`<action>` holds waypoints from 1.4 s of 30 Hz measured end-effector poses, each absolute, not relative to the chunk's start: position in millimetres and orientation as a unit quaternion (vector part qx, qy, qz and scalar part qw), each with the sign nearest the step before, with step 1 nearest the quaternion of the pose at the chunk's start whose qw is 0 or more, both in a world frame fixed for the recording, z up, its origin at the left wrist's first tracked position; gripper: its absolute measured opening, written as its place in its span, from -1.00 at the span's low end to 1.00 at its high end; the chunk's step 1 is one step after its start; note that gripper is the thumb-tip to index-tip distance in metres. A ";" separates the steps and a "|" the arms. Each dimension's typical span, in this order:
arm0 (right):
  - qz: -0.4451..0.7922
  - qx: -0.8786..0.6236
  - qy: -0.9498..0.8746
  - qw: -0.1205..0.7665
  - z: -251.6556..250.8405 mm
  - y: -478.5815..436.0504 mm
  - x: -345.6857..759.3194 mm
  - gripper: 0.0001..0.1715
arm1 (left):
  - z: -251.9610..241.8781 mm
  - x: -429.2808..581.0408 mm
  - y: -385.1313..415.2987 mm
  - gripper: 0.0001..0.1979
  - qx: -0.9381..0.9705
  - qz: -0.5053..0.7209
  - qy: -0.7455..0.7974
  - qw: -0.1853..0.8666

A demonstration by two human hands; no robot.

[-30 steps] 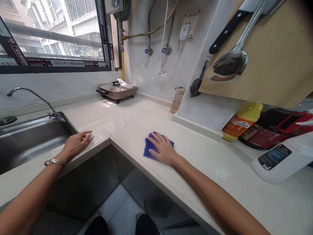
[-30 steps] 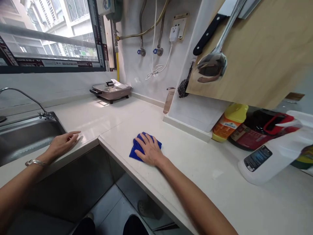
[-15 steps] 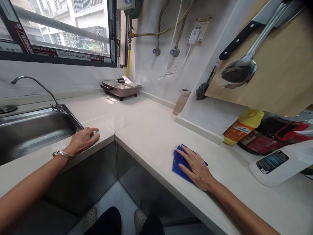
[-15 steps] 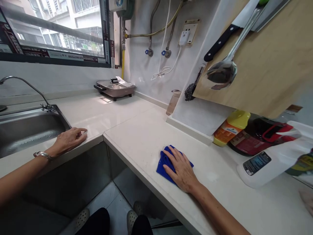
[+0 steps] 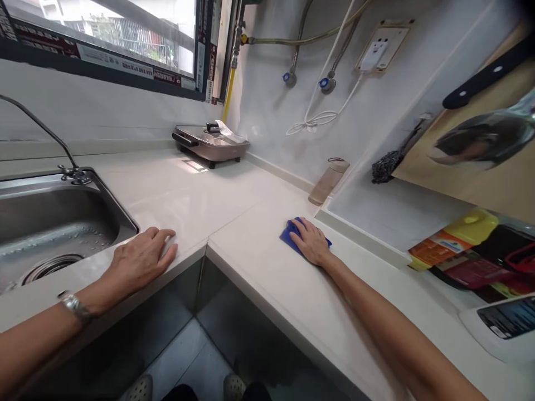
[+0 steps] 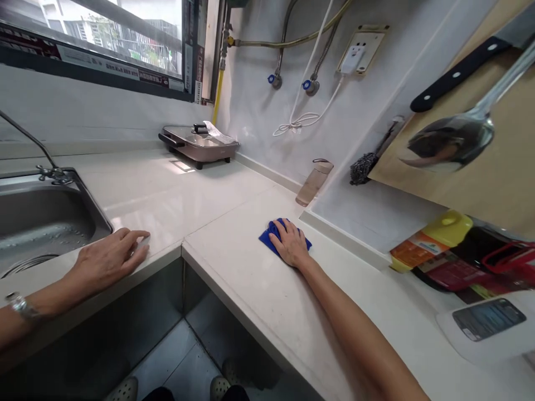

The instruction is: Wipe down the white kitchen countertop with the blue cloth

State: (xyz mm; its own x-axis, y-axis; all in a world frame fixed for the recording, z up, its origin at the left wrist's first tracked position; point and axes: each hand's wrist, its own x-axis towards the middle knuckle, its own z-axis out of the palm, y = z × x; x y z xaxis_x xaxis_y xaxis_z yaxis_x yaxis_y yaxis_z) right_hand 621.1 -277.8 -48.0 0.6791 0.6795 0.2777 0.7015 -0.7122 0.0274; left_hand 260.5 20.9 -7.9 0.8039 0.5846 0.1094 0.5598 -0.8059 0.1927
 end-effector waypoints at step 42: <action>-0.019 -0.769 -0.633 0.081 -16.9 91.8 480.4 -0.27 | -17.3 256.4 16.3 -0.64 0.960 0.081 0.234 0.131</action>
